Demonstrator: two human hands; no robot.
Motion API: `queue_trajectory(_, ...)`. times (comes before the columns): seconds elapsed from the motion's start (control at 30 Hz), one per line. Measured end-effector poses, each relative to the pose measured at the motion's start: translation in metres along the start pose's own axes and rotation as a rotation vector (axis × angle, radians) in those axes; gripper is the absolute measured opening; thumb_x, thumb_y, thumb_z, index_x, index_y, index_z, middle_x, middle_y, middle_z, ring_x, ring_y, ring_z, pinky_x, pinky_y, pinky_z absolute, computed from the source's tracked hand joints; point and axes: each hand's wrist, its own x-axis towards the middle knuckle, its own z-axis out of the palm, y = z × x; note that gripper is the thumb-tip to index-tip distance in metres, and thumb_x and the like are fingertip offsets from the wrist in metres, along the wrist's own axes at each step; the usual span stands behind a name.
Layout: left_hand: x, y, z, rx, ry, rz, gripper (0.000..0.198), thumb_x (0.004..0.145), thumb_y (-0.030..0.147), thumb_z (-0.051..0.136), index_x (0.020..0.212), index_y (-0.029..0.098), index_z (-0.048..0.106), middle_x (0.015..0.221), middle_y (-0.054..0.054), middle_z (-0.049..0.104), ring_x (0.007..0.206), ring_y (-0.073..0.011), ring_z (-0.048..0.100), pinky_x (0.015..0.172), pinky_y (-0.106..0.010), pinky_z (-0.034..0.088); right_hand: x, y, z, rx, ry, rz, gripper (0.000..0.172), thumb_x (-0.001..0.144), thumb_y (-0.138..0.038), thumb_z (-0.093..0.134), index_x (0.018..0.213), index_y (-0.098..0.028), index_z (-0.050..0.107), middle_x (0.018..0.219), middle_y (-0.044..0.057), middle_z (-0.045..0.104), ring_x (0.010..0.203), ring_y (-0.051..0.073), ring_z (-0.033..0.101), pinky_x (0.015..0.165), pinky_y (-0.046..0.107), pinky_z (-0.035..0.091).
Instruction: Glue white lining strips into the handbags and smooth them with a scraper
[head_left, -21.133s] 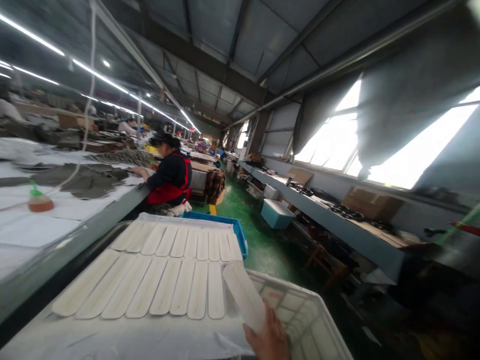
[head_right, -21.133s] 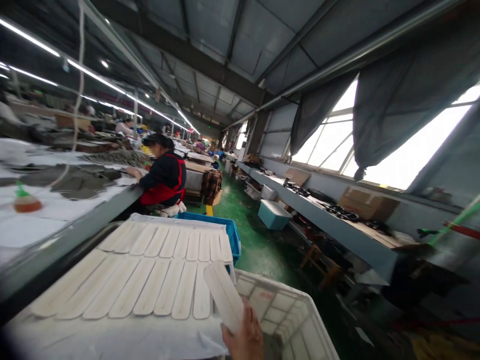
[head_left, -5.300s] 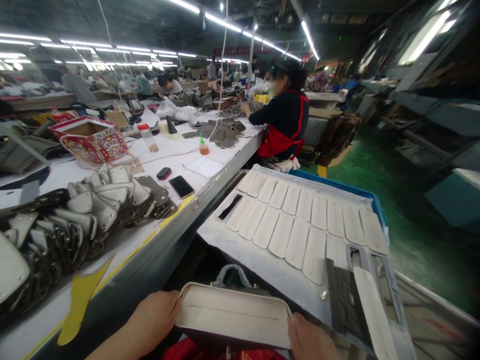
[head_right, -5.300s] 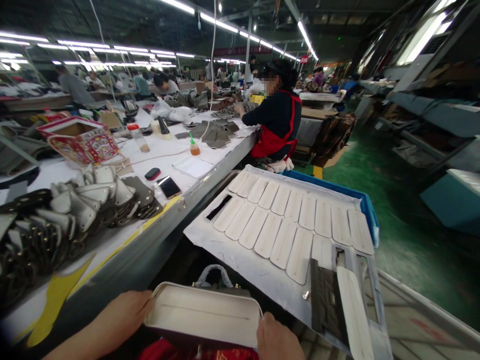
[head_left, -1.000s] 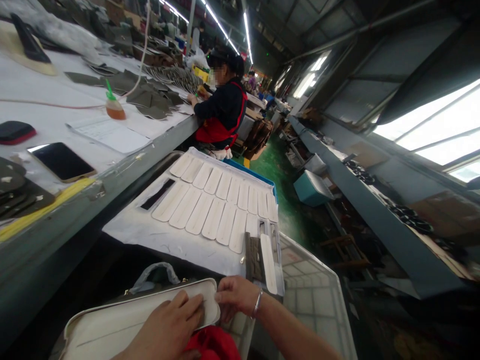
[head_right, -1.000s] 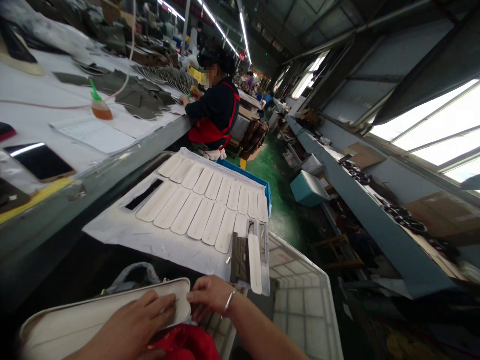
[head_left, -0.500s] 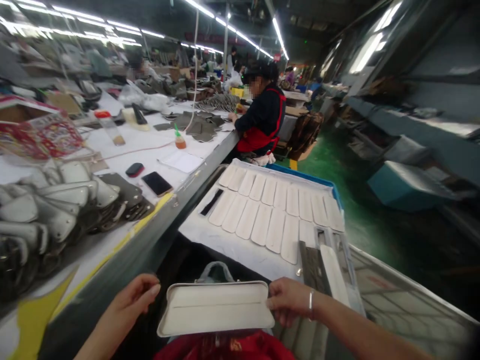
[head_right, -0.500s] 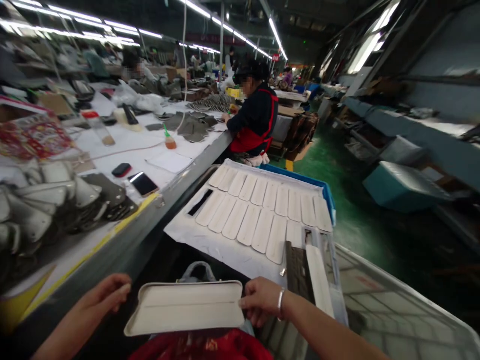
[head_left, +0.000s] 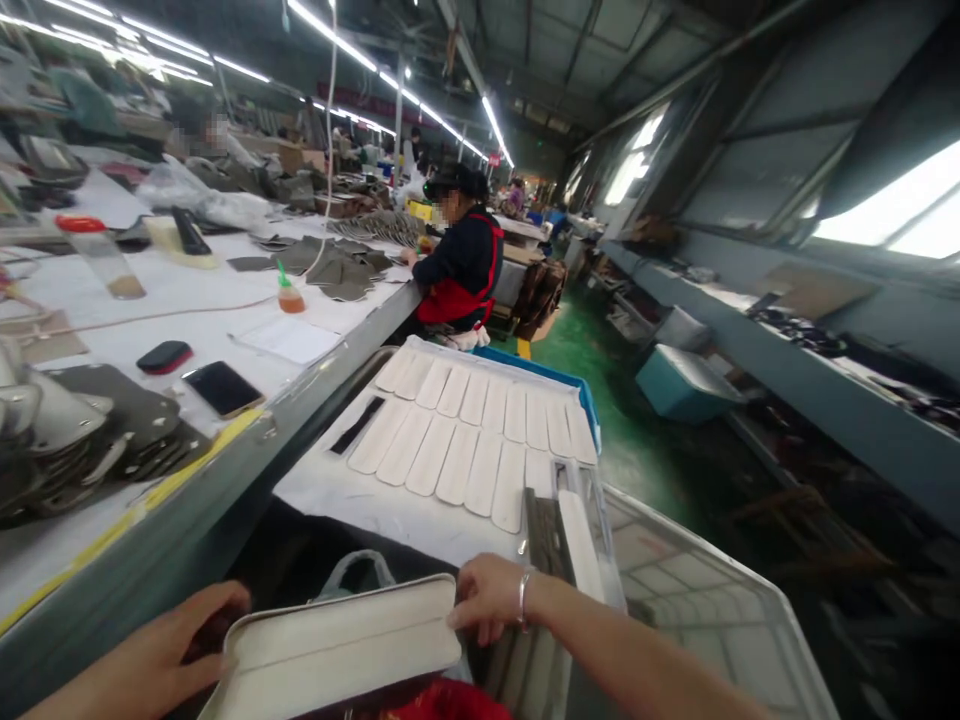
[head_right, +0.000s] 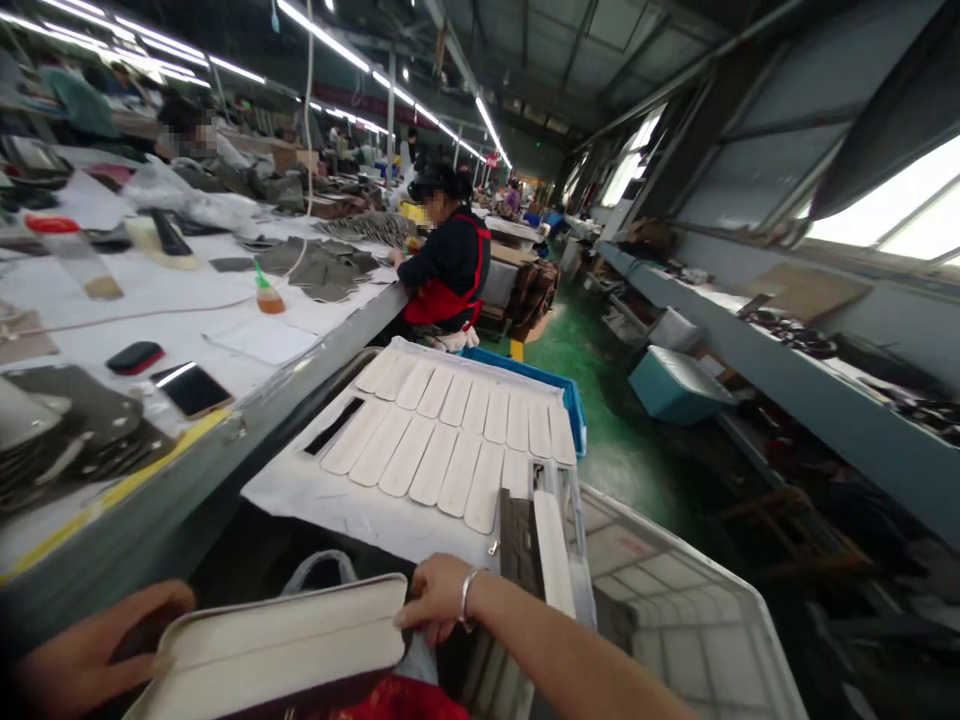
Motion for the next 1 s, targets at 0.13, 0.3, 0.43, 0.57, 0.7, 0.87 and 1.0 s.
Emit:
queue_trajectory(0.13,0.033,0.079,0.03,0.149,-0.239,0.26,0.049,0.075,0.036,0.053,0.122,0.023,0.051,0.125,-0.005,0.053,0.114,-0.0239,0.048,0.1,-0.033,0.033,-0.012,-0.007,-0.001,-0.243,0.325,-0.377,0.046,0.061,-0.038,0.072,0.101,-0.02,0.059,0.087,0.001,0.065,0.069,0.012,0.058,0.062,0.021,0.045)
queue_trajectory(0.3,0.06,0.14,0.082,0.21,-0.491,0.426,0.042,0.066,0.01,0.041,0.096,0.022,0.067,0.093,-0.002,0.069,0.079,-0.0194,0.062,0.072,-0.026,0.046,-0.01,-0.013,0.009,-0.608,0.499,-0.552,0.018,0.08,-0.02,0.048,0.084,-0.02,0.066,0.081,0.001,0.065,0.08,0.014,0.056,0.076,0.023,0.04)
queue_trajectory(0.43,0.057,0.136,0.087,0.305,-0.477,0.538,0.036,0.07,0.009,0.04,0.088,0.022,0.068,0.085,0.0,0.069,0.077,-0.0182,0.063,0.069,-0.024,0.045,-0.008,-0.004,0.016,-0.742,0.511,-0.608,0.023,0.084,-0.021,0.041,0.086,-0.019,0.064,0.083,0.002,0.064,0.081,0.013,0.056,0.072,0.022,0.04)
queue_trajectory(0.57,0.047,0.124,0.088,0.431,-0.505,0.644,0.038,0.081,0.012,0.037,0.11,0.02,0.06,0.109,-0.005,0.064,0.099,-0.0206,0.059,0.087,-0.03,0.043,-0.014,0.001,0.02,-0.854,0.489,-0.715,0.024,0.085,-0.025,0.039,0.087,-0.018,0.061,0.091,0.005,0.063,0.084,0.014,0.055,0.071,0.024,0.041)
queue_trajectory(0.7,0.042,0.111,0.095,0.596,-0.492,0.705,0.047,0.084,0.01,0.035,0.13,0.016,0.042,0.13,-0.011,0.048,0.116,-0.0219,0.048,0.098,-0.034,0.038,-0.013,-0.006,0.009,-0.759,0.429,-0.722,0.025,0.086,-0.027,0.041,0.082,-0.017,0.063,0.084,0.004,0.063,0.081,0.013,0.055,0.072,0.023,0.041)
queue_trajectory(0.87,0.042,0.102,0.099,0.708,-0.449,0.778,0.052,0.081,0.006,0.038,0.132,0.015,0.036,0.135,-0.013,0.042,0.118,-0.0239,0.046,0.098,-0.037,0.04,0.016,-0.024,-0.014,-0.5,0.197,-0.44,0.018,0.074,-0.033,0.063,0.08,-0.016,0.065,0.073,-0.001,0.062,0.068,0.011,0.055,0.06,0.019,0.039)
queue_trajectory(1.0,0.044,0.099,0.097,0.705,-0.442,0.85,0.052,0.082,0.008,0.04,0.133,0.013,0.034,0.136,-0.014,0.041,0.118,-0.0257,0.045,0.096,-0.039,0.042,0.041,-0.034,-0.019,-0.429,-0.031,-0.333,0.037,0.065,-0.037,0.071,0.094,-0.015,0.065,0.082,0.002,0.065,0.072,0.012,0.057,0.062,0.019,0.042)
